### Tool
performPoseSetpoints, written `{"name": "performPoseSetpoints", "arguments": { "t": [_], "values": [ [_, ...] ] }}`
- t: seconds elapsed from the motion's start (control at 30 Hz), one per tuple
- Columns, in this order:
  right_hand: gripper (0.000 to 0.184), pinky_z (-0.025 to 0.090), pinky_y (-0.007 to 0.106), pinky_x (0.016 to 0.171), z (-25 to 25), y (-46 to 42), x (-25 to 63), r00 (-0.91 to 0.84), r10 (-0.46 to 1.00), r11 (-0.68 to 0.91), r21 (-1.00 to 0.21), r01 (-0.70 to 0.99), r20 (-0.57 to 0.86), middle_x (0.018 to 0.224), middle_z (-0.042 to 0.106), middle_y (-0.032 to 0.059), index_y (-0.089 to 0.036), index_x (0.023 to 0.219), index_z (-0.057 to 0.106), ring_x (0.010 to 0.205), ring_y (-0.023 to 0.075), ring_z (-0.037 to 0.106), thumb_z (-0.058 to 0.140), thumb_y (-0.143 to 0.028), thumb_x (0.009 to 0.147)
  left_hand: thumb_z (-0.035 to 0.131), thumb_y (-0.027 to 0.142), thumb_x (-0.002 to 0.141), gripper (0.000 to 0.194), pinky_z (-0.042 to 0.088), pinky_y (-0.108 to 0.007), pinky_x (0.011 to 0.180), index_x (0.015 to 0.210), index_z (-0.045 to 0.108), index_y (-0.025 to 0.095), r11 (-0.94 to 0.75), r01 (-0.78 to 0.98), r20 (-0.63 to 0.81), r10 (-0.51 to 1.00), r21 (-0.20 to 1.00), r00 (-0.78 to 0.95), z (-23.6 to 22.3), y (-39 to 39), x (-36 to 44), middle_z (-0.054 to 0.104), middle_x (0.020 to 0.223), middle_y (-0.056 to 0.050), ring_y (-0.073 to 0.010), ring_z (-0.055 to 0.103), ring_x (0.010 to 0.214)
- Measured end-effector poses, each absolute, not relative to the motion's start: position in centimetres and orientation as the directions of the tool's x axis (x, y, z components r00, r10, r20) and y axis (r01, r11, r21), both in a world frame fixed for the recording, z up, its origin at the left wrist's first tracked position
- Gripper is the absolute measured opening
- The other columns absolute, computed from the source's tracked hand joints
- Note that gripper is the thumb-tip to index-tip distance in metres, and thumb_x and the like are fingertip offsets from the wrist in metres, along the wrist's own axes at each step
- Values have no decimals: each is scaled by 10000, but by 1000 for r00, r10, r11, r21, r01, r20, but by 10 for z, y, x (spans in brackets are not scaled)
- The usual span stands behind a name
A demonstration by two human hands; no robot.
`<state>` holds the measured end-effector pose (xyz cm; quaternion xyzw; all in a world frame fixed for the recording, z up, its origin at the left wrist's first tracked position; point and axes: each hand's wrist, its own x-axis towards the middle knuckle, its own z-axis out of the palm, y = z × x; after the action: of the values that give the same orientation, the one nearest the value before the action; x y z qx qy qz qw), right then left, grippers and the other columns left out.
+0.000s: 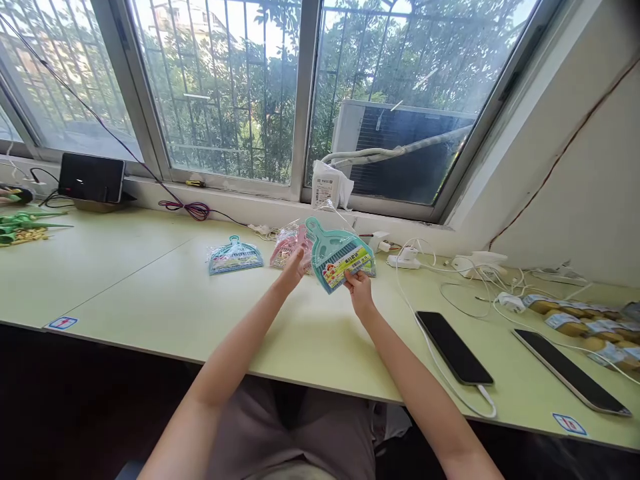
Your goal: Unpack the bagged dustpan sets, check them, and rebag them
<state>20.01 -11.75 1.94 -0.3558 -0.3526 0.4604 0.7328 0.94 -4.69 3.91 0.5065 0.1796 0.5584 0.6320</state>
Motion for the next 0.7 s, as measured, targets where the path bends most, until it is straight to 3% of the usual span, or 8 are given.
{"name": "performPoseSetpoints", "arguments": {
  "t": [0.17, 0.37, 0.43, 0.5, 0.57, 0.7],
  "values": [
    [462, 600, 416, 824, 15, -116, 195, 361, 919, 306, -864, -400, 158, 937, 741, 56, -178, 878, 672, 914, 231, 686, 894, -361, 517, 774, 639, 680, 629, 427, -479, 1076, 1121, 685, 200, 72, -433, 199, 812, 899, 549, 24, -62, 26, 699, 1216, -112, -334, 582, 1237],
    [361, 599, 380, 840, 21, -118, 197, 456, 875, 370, -834, -409, 164, 916, 742, 35, -201, 869, 650, 926, 207, 688, 839, -309, 582, 842, 516, 658, 580, 421, -438, 1048, 1154, 691, 255, 42, -165, 86, 714, 985, 695, 18, -79, 36, 682, 1254, -97, -286, 564, 1255],
    [346, 598, 377, 855, 23, -119, 197, 454, 875, 377, -824, -422, 168, 929, 741, 33, -206, 879, 650, 942, 202, 688, 827, -288, 593, 857, 503, 639, 593, 433, -427, 1027, 1155, 692, 263, 46, -177, 100, 676, 983, 730, 16, -81, 38, 679, 1247, -104, -280, 561, 1260],
    [336, 597, 384, 871, 24, -119, 197, 449, 880, 368, -821, -437, 156, 943, 737, 38, -206, 887, 650, 971, 209, 688, 819, -271, 604, 869, 516, 611, 634, 447, -406, 1012, 1155, 687, 245, 51, -296, 175, 706, 954, 686, 16, -80, 42, 674, 1243, -111, -269, 583, 1229],
    [329, 595, 392, 887, 24, -120, 196, 443, 885, 356, -819, -449, 142, 958, 735, 45, -202, 887, 650, 1004, 220, 686, 816, -258, 608, 875, 531, 591, 679, 465, -370, 992, 1163, 669, 227, 22, -447, 249, 805, 894, 538, 20, -77, 44, 672, 1237, -105, -242, 615, 1167],
    [335, 599, 421, 892, 25, -123, 192, 409, 902, 339, -811, -477, 137, 971, 735, 58, -193, 876, 641, 1034, 248, 683, 822, -255, 602, 890, 529, 555, 798, 508, -315, 903, 1245, 602, 248, -44, -607, 236, 941, 794, 241, 34, -74, 42, 678, 1216, -72, -200, 653, 1055]
  ]
}}
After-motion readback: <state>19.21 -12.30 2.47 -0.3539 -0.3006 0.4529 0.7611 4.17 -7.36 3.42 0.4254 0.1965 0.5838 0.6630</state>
